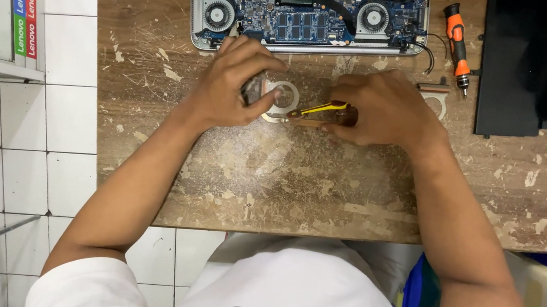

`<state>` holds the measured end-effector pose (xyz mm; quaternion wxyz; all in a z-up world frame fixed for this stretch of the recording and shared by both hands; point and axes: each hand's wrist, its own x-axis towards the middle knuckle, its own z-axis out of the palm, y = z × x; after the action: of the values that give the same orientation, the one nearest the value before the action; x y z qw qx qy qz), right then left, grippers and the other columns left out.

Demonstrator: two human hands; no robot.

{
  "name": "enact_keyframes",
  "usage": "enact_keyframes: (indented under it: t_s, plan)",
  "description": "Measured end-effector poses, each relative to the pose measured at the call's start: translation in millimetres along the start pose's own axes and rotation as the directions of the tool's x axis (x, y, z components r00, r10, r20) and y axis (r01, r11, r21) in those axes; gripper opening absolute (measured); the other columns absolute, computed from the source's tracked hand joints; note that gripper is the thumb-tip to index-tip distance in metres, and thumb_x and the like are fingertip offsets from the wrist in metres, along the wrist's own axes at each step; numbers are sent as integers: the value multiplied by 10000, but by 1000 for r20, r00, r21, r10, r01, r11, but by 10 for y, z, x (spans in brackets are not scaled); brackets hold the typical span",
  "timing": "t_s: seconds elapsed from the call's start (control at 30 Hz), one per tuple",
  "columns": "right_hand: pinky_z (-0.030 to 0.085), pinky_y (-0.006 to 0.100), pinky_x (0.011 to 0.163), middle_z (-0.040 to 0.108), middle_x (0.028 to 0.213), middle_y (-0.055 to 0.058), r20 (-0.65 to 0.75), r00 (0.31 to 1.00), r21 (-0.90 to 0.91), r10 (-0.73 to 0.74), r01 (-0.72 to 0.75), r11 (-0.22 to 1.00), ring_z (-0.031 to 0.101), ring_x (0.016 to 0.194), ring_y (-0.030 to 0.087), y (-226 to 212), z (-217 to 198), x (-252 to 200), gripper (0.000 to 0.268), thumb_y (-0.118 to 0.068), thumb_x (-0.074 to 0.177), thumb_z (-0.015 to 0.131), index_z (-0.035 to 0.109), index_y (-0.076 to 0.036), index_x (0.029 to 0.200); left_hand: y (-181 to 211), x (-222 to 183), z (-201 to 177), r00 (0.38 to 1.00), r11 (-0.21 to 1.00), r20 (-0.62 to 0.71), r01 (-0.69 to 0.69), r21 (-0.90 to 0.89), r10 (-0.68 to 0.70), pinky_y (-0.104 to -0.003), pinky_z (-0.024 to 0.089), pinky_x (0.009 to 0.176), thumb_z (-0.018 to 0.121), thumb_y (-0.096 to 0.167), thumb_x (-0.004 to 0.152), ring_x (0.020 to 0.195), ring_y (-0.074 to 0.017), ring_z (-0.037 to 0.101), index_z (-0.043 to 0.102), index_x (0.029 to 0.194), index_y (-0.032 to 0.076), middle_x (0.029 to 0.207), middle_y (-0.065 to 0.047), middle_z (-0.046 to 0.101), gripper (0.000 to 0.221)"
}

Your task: Cleaning and maintaining a laptop's copper heat pipe and fan assembly using a small tool to scrape off residue.

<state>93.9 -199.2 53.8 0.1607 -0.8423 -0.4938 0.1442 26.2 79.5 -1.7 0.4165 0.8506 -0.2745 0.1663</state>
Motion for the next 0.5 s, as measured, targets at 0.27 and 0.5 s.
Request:
enact_keyframes:
  t_s: [0.27,0.5]
  plan:
    - [504,354,617,738,711,67,72,985,4,158,-159,987,682,565,258,64,-173,-85,400,-438,722,833,795,-132,976,196,82,-120,976,993,213,19,114,-43,-454,392,910,885,363,764,991,-339,589,652,1305,32,1082,-196,679,676]
    - [521,348,549,755,838,126,-193,978,44,78,-70,997,716,629,291,155,-59,-88,354,-414,979,733,779,-64,1002,174,40,-67,985,995,166,23,98,-40,-427,381,928,917,284,773,958,-302,619,667,1272,26,1039,-145,722,614]
